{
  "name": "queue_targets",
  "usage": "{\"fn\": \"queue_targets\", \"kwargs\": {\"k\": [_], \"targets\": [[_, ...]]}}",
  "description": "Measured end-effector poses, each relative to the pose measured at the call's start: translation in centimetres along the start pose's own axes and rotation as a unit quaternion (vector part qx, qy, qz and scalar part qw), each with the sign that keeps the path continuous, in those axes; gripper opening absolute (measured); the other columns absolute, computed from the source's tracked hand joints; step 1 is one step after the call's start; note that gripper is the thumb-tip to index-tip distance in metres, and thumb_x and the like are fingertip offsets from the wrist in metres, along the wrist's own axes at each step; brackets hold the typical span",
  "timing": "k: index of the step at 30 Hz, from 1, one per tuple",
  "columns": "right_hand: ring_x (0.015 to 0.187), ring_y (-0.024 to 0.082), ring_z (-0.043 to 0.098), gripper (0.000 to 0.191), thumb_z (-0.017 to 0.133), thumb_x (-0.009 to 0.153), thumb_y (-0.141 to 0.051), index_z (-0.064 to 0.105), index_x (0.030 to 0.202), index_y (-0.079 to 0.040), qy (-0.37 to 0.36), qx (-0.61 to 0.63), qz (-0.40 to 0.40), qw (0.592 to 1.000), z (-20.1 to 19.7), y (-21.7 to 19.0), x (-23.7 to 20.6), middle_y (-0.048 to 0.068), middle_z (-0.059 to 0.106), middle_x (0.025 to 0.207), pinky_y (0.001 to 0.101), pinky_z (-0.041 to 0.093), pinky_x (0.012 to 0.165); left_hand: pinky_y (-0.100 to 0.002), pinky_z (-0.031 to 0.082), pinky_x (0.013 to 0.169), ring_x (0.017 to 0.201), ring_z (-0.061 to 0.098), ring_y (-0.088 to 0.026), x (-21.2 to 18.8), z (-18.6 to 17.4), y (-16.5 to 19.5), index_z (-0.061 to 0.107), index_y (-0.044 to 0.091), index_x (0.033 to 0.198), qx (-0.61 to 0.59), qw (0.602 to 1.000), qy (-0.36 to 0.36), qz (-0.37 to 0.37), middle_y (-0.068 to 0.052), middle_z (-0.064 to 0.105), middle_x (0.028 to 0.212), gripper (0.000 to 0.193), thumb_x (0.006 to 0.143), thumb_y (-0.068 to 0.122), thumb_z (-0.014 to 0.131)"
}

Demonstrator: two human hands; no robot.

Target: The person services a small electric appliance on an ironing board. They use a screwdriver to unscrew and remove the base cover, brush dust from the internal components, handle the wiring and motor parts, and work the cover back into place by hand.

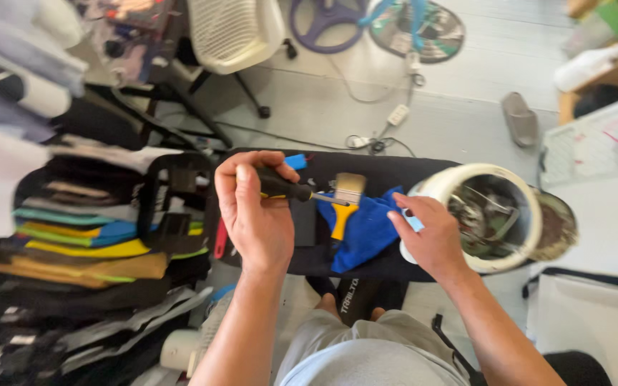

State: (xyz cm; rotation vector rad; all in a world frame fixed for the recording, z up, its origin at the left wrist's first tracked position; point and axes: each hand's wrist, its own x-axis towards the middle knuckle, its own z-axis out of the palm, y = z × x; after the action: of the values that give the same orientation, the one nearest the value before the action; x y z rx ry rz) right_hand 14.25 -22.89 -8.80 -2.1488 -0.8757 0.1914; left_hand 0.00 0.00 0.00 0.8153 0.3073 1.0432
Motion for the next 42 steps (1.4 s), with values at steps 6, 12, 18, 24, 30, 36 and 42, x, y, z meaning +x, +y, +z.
{"fn": "queue_targets", "kwargs": {"k": [6, 12, 18, 24, 30, 36, 42], "targets": [[0.117, 0.031, 0.074, 0.039, 0.091, 0.086, -0.016, 0.08, 0.123, -0.006, 0.125, -0.1, 0.034, 0.986, -11.7, 6.8, -6.9, 0.013, 0.077, 0.122, 0.0409, 0.06, 0.1, -0.038, 0.057, 0.091, 0.095, 0.067, -0.021, -4.4, 10.1, -8.1, 0.058, 0.001, 0.122, -0.051, 0.979, -0.133, -0.147, -0.018, 0.07, 0.117, 0.016, 0.119, 0.016, 0.054], [0.134, 0.035, 0.062, 0.066, 0.095, 0.074, -0.023, 0.074, 0.133, -0.003, 0.097, -0.081, 0.029, 0.992, -14.8, 12.0, -10.5, 0.017, 0.067, 0.143, 0.0452, 0.051, 0.112, -0.03, 0.053, 0.087, 0.094, 0.065, -0.014, -10.9, 16.2, -15.0, 0.065, 0.001, 0.121, -0.024, 0.94, -0.243, -0.239, -0.01, 0.07, 0.104, 0.018, 0.119, 0.014, 0.053], [0.133, 0.037, 0.061, 0.079, 0.101, 0.066, -0.03, 0.073, 0.134, -0.002, 0.108, -0.063, 0.058, 0.99, -15.1, 15.8, -11.2, 0.015, 0.065, 0.144, 0.0458, 0.048, 0.112, -0.029, 0.052, 0.087, 0.094, 0.064, -0.012, -14.9, 20.0, -19.9, 0.067, 0.001, 0.112, 0.03, 0.932, -0.27, -0.241, -0.007, 0.071, 0.106, 0.018, 0.113, 0.012, 0.053], [0.129, 0.035, 0.063, 0.071, 0.101, 0.066, -0.035, 0.076, 0.124, -0.002, 0.134, -0.035, 0.019, 0.99, -15.2, 17.8, -11.7, 0.013, 0.067, 0.141, 0.0443, 0.051, 0.111, -0.029, 0.051, 0.085, 0.091, 0.062, -0.011, -15.8, 21.8, -21.8, 0.069, 0.001, 0.112, 0.098, 0.927, -0.282, -0.226, -0.008, 0.071, 0.098, 0.019, 0.112, 0.012, 0.053], [0.13, 0.036, 0.063, 0.069, 0.101, 0.068, -0.036, 0.077, 0.122, -0.001, 0.128, -0.027, 0.019, 0.991, -16.0, 18.2, -12.0, 0.014, 0.067, 0.141, 0.0455, 0.052, 0.109, -0.028, 0.049, 0.082, 0.09, 0.062, -0.012, -16.3, 23.1, -22.1, 0.068, 0.001, 0.112, 0.105, 0.924, -0.288, -0.23, -0.008, 0.07, 0.098, 0.019, 0.112, 0.013, 0.053], [0.128, 0.036, 0.064, 0.067, 0.1, 0.067, -0.036, 0.077, 0.12, -0.001, 0.13, -0.015, 0.005, 0.991, -16.7, 18.7, -11.9, 0.012, 0.068, 0.14, 0.0458, 0.053, 0.108, -0.029, 0.052, 0.086, 0.093, 0.064, -0.013, -16.8, 23.8, -22.0, 0.067, 0.001, 0.114, 0.109, 0.921, -0.301, -0.223, -0.008, 0.07, 0.098, 0.018, 0.113, 0.013, 0.053], [0.125, 0.036, 0.066, 0.065, 0.1, 0.068, -0.037, 0.077, 0.118, -0.001, 0.146, -0.008, -0.019, 0.989, -16.9, 18.9, -11.9, 0.012, 0.069, 0.138, 0.0462, 0.055, 0.106, -0.029, 0.052, 0.087, 0.092, 0.064, -0.013, -17.0, 24.1, -22.1, 0.067, 0.001, 0.114, 0.127, 0.922, -0.298, -0.211, -0.008, 0.07, 0.1, 0.019, 0.112, 0.014, 0.053]]}}
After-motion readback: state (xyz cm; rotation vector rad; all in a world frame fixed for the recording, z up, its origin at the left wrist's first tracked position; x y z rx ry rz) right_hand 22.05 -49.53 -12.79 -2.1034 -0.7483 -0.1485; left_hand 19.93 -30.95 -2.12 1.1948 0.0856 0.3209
